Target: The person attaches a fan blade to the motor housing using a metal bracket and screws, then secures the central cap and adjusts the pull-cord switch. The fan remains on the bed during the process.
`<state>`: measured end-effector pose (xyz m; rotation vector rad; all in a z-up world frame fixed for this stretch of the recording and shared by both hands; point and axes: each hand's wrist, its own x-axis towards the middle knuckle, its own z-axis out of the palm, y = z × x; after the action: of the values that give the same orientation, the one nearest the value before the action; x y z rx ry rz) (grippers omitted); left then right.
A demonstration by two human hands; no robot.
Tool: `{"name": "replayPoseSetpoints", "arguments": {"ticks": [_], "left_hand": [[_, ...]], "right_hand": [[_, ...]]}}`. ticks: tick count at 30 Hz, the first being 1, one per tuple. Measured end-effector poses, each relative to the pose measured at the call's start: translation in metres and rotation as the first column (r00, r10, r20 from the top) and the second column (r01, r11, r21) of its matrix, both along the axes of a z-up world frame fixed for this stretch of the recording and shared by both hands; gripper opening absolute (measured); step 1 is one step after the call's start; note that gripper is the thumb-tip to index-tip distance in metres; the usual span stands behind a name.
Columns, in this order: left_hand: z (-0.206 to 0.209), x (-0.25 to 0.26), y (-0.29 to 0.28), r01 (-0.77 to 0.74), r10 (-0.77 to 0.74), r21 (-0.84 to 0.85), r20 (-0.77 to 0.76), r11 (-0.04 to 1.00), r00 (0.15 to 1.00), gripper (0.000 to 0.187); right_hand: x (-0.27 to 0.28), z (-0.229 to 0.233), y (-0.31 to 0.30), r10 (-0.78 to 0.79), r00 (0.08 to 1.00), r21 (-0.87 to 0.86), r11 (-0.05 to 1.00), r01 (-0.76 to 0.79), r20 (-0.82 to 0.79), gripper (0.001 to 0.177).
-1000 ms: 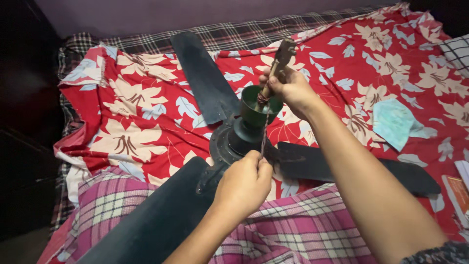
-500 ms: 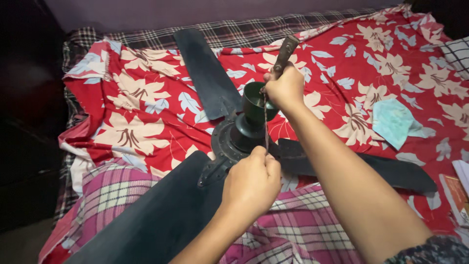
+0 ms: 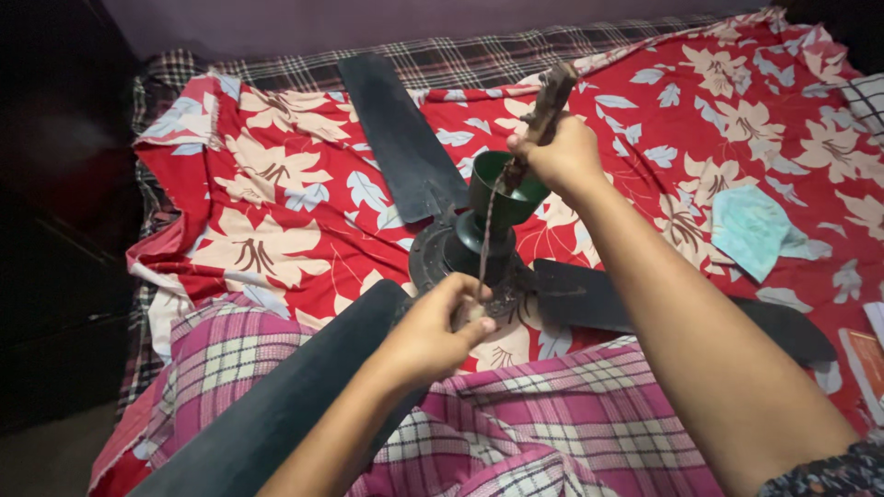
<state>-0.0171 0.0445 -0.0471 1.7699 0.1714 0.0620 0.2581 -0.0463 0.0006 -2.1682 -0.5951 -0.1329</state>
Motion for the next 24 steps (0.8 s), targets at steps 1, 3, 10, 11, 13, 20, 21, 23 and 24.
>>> {"name": "replayPoseSetpoints", "arguments": {"ticks": [1,3,10,11,13,20,21,23,24], "left_hand": [[-0.004,-0.001,0.004,0.010,-0.010,-0.092,0.007,0.996,1.000,0.035],[-0.009,-0.002,0.007,0.011,-0.015,-0.202,-0.021,0.979,1.000,0.040],[-0.017,0.004,0.002,0.056,-0.028,-0.289,0.100,0.956,0.995,0.040],[-0.019,0.004,0.002,0.055,-0.026,-0.299,0.102,0.953,0.994,0.039],[-0.023,0.004,0.003,0.054,-0.032,-0.312,0.074,0.949,0.997,0.040],[-0.023,0.003,0.014,0.250,-0.204,-0.598,0.144,0.761,0.968,0.064],[-0.021,0.003,0.016,0.277,-0.216,-0.631,0.173,0.725,0.961,0.065],[-0.018,0.003,0.018,0.331,-0.237,-0.689,0.231,0.644,0.944,0.068],[-0.016,0.003,0.018,0.326,-0.235,-0.696,0.227,0.639,0.945,0.069]], "right_hand": [[0.000,0.000,0.001,0.001,1.000,-0.019,1.000,0.000,0.013,0.040],[-0.002,0.000,0.002,0.000,1.000,0.004,1.000,0.000,-0.002,0.043],[-0.010,0.005,0.002,-0.037,0.999,-0.025,0.999,0.037,0.003,0.041],[-0.011,0.005,0.003,-0.034,0.999,-0.021,0.999,0.034,-0.007,0.040],[-0.012,0.005,0.003,-0.029,0.999,-0.012,0.999,0.029,-0.025,0.040],[-0.010,0.002,0.002,-0.016,0.999,0.005,1.000,0.016,0.029,0.043],[-0.010,0.002,0.002,-0.020,0.999,-0.005,1.000,0.020,0.039,0.043],[-0.009,0.001,0.002,-0.029,0.998,-0.018,0.999,0.030,0.056,0.043],[-0.009,0.001,0.003,-0.034,0.997,-0.021,0.999,0.035,0.063,0.042]]}}
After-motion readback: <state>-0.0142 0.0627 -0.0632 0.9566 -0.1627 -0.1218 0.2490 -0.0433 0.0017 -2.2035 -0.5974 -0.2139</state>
